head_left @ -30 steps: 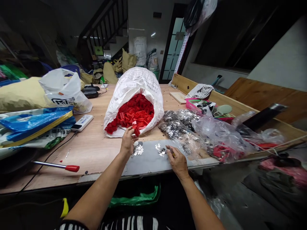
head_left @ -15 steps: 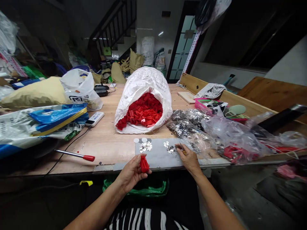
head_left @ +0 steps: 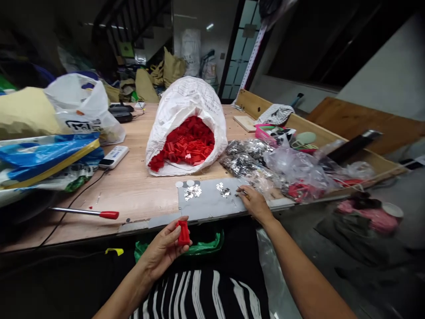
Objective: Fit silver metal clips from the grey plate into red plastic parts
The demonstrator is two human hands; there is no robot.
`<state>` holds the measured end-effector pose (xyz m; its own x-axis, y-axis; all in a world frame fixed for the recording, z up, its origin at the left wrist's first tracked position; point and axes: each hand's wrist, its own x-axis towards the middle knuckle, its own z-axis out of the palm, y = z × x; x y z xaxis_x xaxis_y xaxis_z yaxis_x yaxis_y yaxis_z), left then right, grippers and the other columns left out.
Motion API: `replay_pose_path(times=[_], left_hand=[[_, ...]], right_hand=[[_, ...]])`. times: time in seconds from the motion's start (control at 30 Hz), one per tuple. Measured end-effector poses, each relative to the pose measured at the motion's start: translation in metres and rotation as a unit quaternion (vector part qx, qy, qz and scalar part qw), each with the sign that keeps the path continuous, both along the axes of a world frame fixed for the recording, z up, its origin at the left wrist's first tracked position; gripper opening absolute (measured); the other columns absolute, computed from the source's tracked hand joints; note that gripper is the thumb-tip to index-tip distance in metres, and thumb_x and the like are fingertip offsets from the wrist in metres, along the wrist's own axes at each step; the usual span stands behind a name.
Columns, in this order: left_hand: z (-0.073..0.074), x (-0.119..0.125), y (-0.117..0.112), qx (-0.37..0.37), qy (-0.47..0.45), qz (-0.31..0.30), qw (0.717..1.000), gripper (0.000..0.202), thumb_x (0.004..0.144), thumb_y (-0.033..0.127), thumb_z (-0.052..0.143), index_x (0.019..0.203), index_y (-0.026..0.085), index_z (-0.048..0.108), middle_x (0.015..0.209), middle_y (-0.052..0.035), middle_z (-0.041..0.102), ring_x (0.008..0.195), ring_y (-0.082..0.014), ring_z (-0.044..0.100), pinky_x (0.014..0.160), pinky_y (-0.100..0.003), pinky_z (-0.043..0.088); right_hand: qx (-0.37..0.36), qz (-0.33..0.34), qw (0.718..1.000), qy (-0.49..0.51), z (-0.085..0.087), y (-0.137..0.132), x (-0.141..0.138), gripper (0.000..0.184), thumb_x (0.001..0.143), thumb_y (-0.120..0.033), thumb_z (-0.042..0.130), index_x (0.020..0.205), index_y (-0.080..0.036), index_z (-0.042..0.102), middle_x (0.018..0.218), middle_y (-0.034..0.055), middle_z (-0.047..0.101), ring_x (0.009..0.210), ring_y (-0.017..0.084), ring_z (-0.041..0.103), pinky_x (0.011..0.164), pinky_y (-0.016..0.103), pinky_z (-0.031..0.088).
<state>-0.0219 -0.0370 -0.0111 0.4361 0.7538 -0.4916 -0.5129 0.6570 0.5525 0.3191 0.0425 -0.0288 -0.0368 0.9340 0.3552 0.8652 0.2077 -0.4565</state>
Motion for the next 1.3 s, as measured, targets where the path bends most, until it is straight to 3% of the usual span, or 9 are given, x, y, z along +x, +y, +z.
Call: replay_pose_path(times=[0.13,0.43,0.83,1.03,1.17,1.3], left_hand=[[0.000,-0.001,-0.001,-0.013,0.011,-0.002,1.000,0.049,0.077,0.026,0.071,0.123,0.020,0.056,0.091,-0.0074,0.066,0.070,-0.0142,0.067,0.060,-0.022,0.055],[-0.006,0.001,-0.002,-0.005,0.022,0.004,1.000,0.037,0.080,0.028,0.067,0.114,0.019,0.059,0.102,-0.0115,0.068,0.068,-0.0135,0.066,0.057,-0.021,0.054],[-0.001,0.003,0.004,0.007,-0.005,0.035,0.999,0.043,0.079,0.017,0.067,0.121,0.018,0.056,0.105,-0.0106,0.067,0.092,-0.0249,0.069,0.083,-0.032,0.058],[0.011,0.009,0.010,0.031,-0.017,0.042,0.998,0.041,0.080,0.016,0.066,0.120,0.015,0.056,0.107,-0.0107,0.067,0.099,-0.0271,0.067,0.090,-0.035,0.055],[0.019,0.012,0.015,0.055,-0.024,0.036,0.998,0.044,0.080,0.018,0.067,0.122,0.017,0.055,0.104,-0.0085,0.067,0.097,-0.0255,0.068,0.090,-0.036,0.055],[0.021,0.015,0.018,0.060,-0.027,0.048,0.997,0.042,0.080,0.020,0.067,0.120,0.016,0.056,0.097,-0.0072,0.069,0.091,-0.0227,0.069,0.087,-0.034,0.056]], right_hand=[[-0.021,-0.069,0.997,-0.008,0.006,-0.004,-0.004,0.015,0.081,-0.021,0.049,0.088,-0.020,0.062,0.091,0.0055,0.066,0.085,0.020,0.062,0.077,0.032,0.046],[-0.053,-0.129,0.988,-0.059,0.001,-0.008,-0.024,0.007,0.081,-0.027,0.059,0.081,-0.022,0.064,0.078,0.0039,0.068,0.073,0.019,0.061,0.062,0.027,0.041],[-0.058,-0.071,0.995,-0.025,0.002,-0.019,-0.018,0.012,0.082,-0.019,0.057,0.091,-0.021,0.064,0.092,0.0044,0.069,0.084,0.018,0.063,0.074,0.028,0.045],[-0.048,-0.064,0.997,-0.019,0.002,-0.018,-0.016,0.010,0.082,-0.023,0.054,0.080,-0.019,0.063,0.083,0.0063,0.067,0.080,0.020,0.061,0.073,0.029,0.043],[-0.021,-0.075,0.996,0.046,0.009,-0.021,-0.020,0.013,0.083,-0.029,0.052,0.085,-0.020,0.061,0.085,0.0068,0.068,0.079,0.021,0.063,0.071,0.030,0.043],[-0.056,-0.070,0.982,0.166,0.021,-0.030,-0.043,0.021,0.082,-0.039,0.055,0.085,-0.019,0.059,0.077,0.0037,0.066,0.066,0.018,0.060,0.062,0.027,0.042]])
